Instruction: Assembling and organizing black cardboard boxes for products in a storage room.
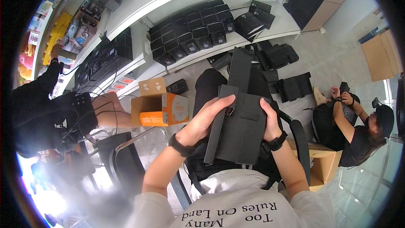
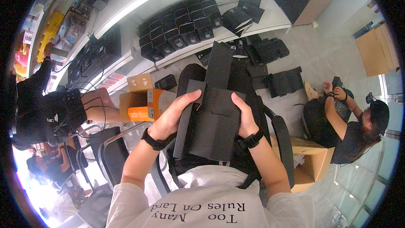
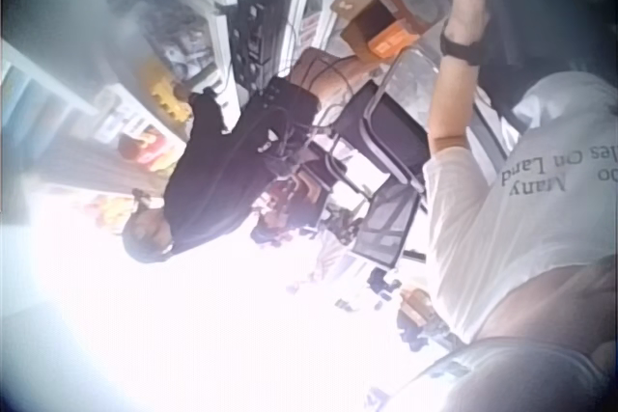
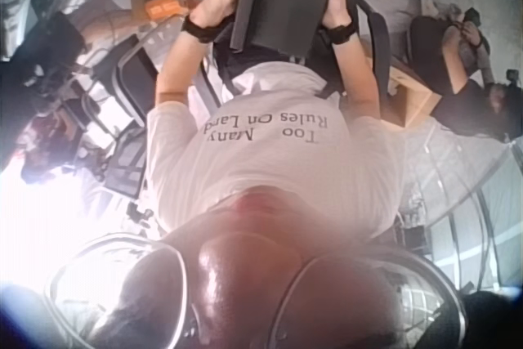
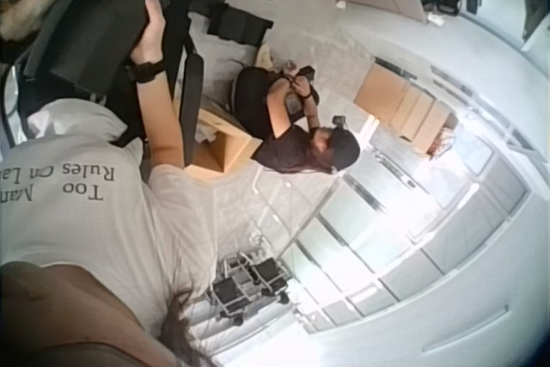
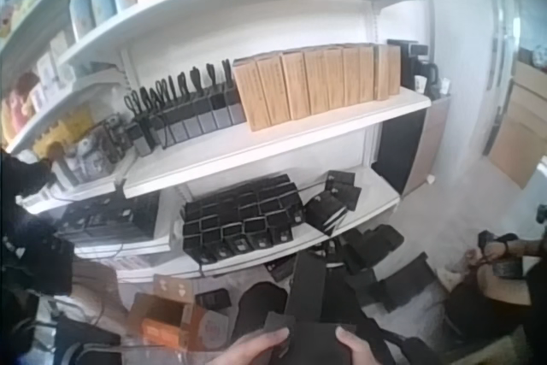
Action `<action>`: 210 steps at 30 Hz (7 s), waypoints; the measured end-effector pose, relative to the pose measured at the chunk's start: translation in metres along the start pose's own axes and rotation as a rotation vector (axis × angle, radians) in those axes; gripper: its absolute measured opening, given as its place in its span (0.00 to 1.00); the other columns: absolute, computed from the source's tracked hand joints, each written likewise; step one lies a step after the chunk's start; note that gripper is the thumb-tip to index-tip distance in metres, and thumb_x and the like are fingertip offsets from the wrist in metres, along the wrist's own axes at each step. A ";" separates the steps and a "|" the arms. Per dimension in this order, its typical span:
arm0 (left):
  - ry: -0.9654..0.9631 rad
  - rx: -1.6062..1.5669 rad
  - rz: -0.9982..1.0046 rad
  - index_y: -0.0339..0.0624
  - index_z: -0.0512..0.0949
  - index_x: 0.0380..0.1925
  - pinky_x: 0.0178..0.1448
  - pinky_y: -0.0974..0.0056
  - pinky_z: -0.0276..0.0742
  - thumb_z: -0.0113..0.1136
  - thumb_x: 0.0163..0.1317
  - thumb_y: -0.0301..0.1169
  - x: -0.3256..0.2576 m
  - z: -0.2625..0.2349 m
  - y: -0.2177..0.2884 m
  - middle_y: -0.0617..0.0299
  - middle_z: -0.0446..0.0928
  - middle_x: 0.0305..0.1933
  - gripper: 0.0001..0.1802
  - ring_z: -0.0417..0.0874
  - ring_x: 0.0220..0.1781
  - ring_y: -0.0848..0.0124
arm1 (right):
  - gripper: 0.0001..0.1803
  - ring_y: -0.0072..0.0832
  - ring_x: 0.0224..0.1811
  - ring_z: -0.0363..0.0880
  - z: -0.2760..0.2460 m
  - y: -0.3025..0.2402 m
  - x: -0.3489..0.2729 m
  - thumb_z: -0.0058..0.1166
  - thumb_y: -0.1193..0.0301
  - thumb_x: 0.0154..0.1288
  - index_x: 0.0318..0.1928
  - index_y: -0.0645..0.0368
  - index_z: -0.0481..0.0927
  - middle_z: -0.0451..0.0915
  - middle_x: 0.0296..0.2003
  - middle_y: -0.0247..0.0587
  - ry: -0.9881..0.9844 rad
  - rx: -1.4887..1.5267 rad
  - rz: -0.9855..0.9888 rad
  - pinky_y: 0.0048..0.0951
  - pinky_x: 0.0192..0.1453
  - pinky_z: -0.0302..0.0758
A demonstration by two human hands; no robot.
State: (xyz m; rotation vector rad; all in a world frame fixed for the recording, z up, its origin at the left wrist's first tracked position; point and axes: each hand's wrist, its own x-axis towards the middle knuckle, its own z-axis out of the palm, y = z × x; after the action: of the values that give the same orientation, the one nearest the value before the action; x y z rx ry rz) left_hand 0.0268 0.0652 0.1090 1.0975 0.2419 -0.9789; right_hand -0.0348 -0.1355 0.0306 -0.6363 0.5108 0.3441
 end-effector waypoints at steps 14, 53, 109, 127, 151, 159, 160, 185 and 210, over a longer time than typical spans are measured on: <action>0.193 0.388 0.096 0.30 0.63 0.68 0.67 0.66 0.70 0.55 0.72 0.56 0.022 -0.025 -0.027 0.53 0.74 0.64 0.41 0.75 0.63 0.70 | 0.32 0.27 0.54 0.76 0.026 0.016 0.036 0.63 0.50 0.68 0.61 0.60 0.72 0.78 0.52 0.37 -0.034 -0.305 -0.026 0.31 0.61 0.71; -0.065 1.902 0.602 0.51 0.58 0.76 0.74 0.38 0.62 0.79 0.44 0.44 -0.025 -0.021 -0.073 0.32 0.69 0.66 0.58 0.73 0.69 0.47 | 0.54 0.41 0.71 0.65 -0.036 0.023 0.047 0.53 0.41 0.70 0.79 0.60 0.41 0.64 0.69 0.56 -0.016 -0.735 -0.208 0.39 0.74 0.61; 0.504 0.327 0.329 0.31 0.45 0.75 0.71 0.57 0.68 0.72 0.54 0.24 -0.026 -0.085 -0.119 0.43 0.64 0.69 0.55 0.69 0.68 0.59 | 0.49 0.36 0.55 0.81 -0.013 0.035 0.026 0.72 0.70 0.58 0.71 0.66 0.51 0.78 0.56 0.57 0.085 -0.621 -0.191 0.36 0.60 0.77; 0.850 0.210 0.656 0.45 0.56 0.72 0.78 0.57 0.48 0.67 0.52 0.20 0.023 -0.070 -0.056 0.53 0.58 0.71 0.47 0.55 0.75 0.61 | 0.51 0.39 0.68 0.68 0.015 0.002 0.063 0.72 0.59 0.58 0.70 0.78 0.58 0.69 0.65 0.59 -0.083 -0.771 -0.066 0.34 0.72 0.64; 0.371 0.017 0.135 0.35 0.59 0.73 0.72 0.61 0.65 0.71 0.51 0.38 0.140 -0.148 -0.049 0.56 0.72 0.67 0.50 0.73 0.68 0.64 | 0.10 0.23 0.36 0.81 -0.251 -0.241 0.371 0.55 0.65 0.72 0.44 0.57 0.82 0.83 0.33 0.35 0.409 -0.895 -0.520 0.29 0.42 0.79; 0.295 -0.237 -0.120 0.39 0.51 0.77 0.77 0.57 0.59 0.68 0.55 0.29 0.141 -0.125 -0.030 0.53 0.64 0.74 0.51 0.66 0.75 0.59 | 0.13 0.52 0.44 0.84 -0.448 -0.028 0.491 0.52 0.66 0.64 0.40 0.59 0.86 0.84 0.39 0.57 0.543 -1.687 0.168 0.48 0.49 0.80; 0.314 -0.230 -0.145 0.39 0.51 0.77 0.77 0.57 0.59 0.67 0.56 0.30 0.144 -0.123 -0.027 0.53 0.65 0.74 0.51 0.66 0.74 0.60 | 0.13 0.52 0.44 0.84 -0.460 -0.015 0.497 0.54 0.66 0.62 0.40 0.59 0.86 0.84 0.38 0.56 0.522 -1.675 0.214 0.48 0.48 0.81; 0.621 -0.153 -0.366 0.41 0.58 0.73 0.59 0.65 0.73 0.63 0.66 0.38 0.189 -0.103 -0.001 0.52 0.74 0.61 0.39 0.77 0.58 0.65 | 0.35 0.36 0.38 0.74 -0.513 0.013 0.569 0.67 0.49 0.63 0.61 0.58 0.76 0.76 0.42 0.44 0.992 0.244 0.198 0.39 0.40 0.75; -0.190 1.003 0.135 0.40 0.66 0.65 0.66 0.65 0.68 0.70 0.54 0.33 0.102 -0.108 0.032 0.57 0.72 0.61 0.38 0.73 0.61 0.68 | 0.28 0.32 0.61 0.76 -0.044 -0.258 0.079 0.55 0.77 0.71 0.69 0.67 0.67 0.77 0.62 0.44 -0.431 -1.247 -0.515 0.34 0.67 0.70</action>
State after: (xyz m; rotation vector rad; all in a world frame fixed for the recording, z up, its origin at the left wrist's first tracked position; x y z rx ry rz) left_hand 0.1408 0.1032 0.0155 1.8727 -0.5392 -1.0893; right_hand 0.1318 -0.3464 0.0793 -1.8017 -0.3695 0.2673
